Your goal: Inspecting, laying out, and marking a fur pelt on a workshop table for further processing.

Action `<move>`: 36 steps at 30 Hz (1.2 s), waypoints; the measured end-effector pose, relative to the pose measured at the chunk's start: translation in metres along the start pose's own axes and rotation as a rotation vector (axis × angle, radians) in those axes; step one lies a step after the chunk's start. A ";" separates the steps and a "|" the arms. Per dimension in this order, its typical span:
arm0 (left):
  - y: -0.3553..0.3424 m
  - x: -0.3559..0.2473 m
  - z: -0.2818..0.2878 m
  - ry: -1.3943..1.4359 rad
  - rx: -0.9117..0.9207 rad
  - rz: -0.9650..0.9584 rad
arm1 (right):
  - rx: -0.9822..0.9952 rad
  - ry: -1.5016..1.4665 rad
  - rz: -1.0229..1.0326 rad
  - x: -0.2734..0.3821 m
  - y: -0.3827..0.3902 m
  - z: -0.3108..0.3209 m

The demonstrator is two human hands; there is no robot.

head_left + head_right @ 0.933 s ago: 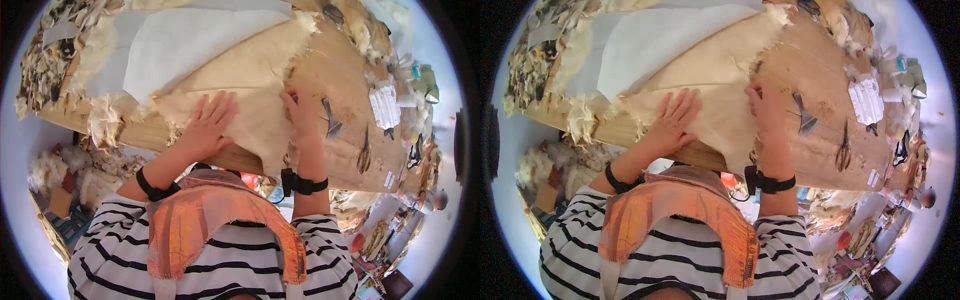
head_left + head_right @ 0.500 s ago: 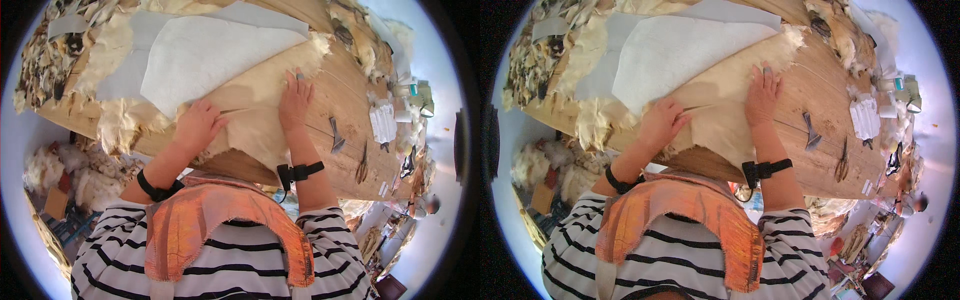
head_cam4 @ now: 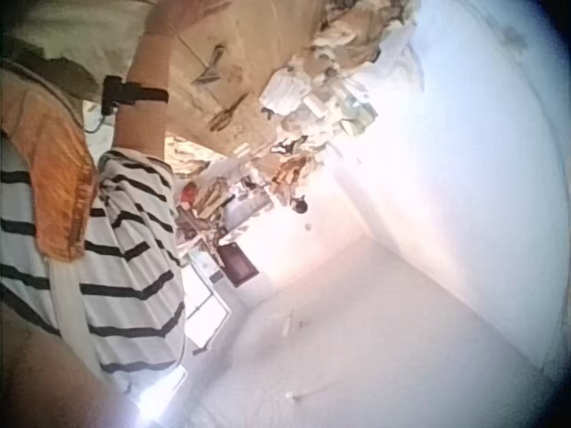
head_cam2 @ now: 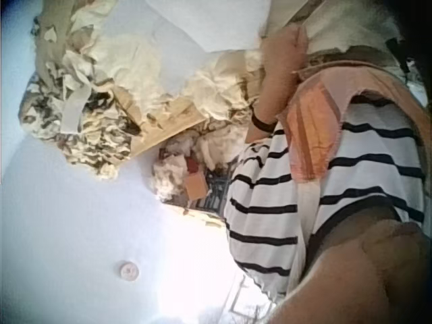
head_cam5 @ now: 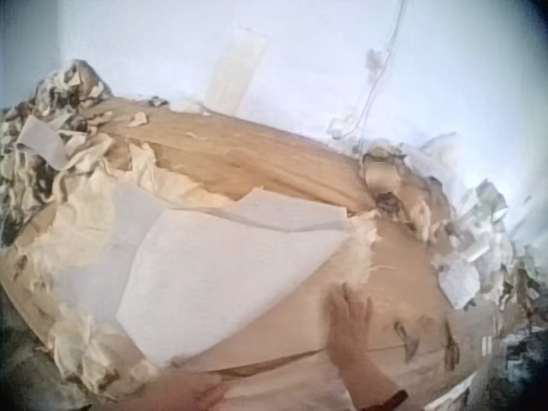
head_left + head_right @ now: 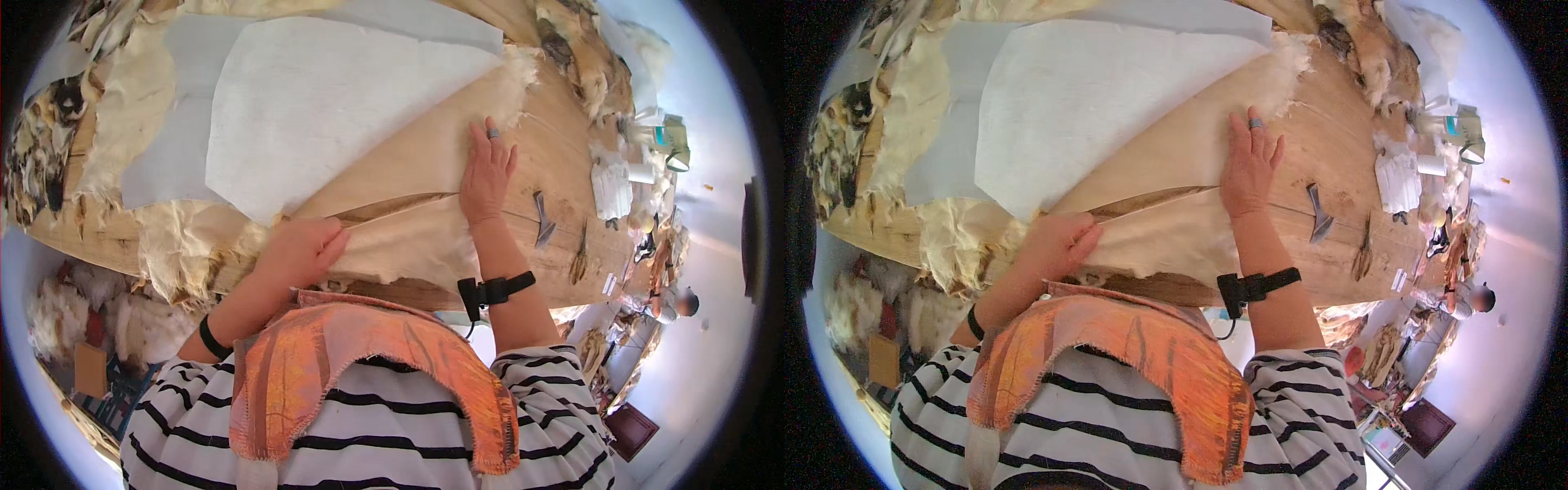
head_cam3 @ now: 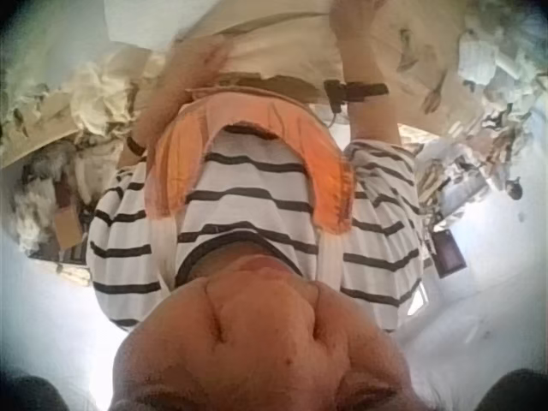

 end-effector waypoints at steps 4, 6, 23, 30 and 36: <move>-0.007 -0.003 0.004 -0.281 0.023 0.042 | -0.059 -0.020 -0.052 0.000 0.003 0.005; -0.008 -0.019 0.011 -0.298 -0.051 0.133 | -0.098 -0.026 -0.074 -0.014 0.004 0.005; -0.024 -0.041 -0.082 -0.505 0.338 -0.474 | 0.459 -0.559 -0.338 -0.072 0.075 0.004; -0.031 -0.065 -0.088 -0.446 0.344 -0.354 | 0.379 -0.707 -0.263 -0.105 0.069 0.010; -0.061 -0.110 -0.159 -0.391 0.173 -0.373 | 0.209 -0.765 -0.322 -0.225 0.087 0.030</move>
Point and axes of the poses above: each hand's wrist, its own y-axis away from the middle knuckle, its own z-axis out of the back of the hand, x = y × z, the point moved 7 cm from there along -y, towards the middle knuckle, and after that the axes turned 13 degrees about y, right-handed, at the moved point
